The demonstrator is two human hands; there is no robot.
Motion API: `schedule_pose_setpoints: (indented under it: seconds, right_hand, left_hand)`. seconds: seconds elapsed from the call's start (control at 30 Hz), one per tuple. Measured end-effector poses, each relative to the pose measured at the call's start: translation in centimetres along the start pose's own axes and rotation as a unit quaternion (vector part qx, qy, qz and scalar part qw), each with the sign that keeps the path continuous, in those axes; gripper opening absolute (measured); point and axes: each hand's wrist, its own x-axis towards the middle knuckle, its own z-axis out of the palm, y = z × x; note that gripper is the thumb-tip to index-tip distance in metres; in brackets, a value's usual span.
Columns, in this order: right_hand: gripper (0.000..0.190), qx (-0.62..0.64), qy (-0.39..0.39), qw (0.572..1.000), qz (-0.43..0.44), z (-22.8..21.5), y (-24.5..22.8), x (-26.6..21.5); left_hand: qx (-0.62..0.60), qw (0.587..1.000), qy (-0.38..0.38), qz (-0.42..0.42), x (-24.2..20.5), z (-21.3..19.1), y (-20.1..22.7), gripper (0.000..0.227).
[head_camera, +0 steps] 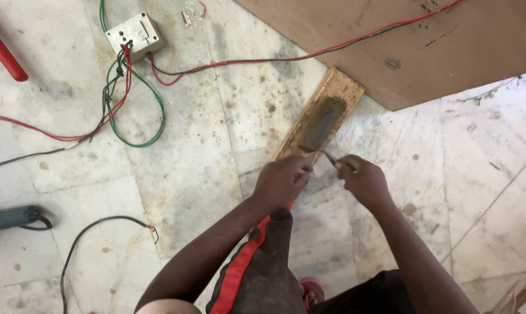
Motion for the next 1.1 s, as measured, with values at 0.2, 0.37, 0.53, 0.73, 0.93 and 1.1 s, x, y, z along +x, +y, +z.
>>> schedule_pose_setpoints:
  seconds: [0.2,0.37,0.53,0.73,0.93,1.1]
  right_hand:
    - [0.041,0.313,-0.071,0.947,-0.02,-2.6,1.2,-3.3]
    - [0.045,0.374,-0.067,0.921,-0.088,-3.5,1.8,-4.9]
    - [0.043,0.405,-0.054,0.909,-0.083,-4.3,2.3,-6.1]
    - [0.042,0.402,-0.039,0.911,-0.086,-5.4,2.6,-7.3]
    - [0.04,0.381,-0.02,0.916,-0.122,-5.3,2.7,-7.7]
    - [0.039,0.411,-0.02,0.904,-0.119,-4.9,2.6,-7.9]
  left_hand:
    - [-0.343,0.93,-0.037,-0.13,2.3,-2.1,2.3,0.035]
    - [-0.394,0.909,-0.102,-0.091,3.3,-2.5,5.9,0.047]
    - [-0.39,0.913,-0.116,-0.034,3.8,-2.0,8.6,0.046]
    - [-0.322,0.94,-0.108,0.001,4.1,-1.4,9.9,0.037]
    - [-0.327,0.94,-0.095,-0.004,3.7,-1.2,10.3,0.038]
    - [-0.351,0.932,-0.092,0.003,3.6,-1.1,10.2,0.043]
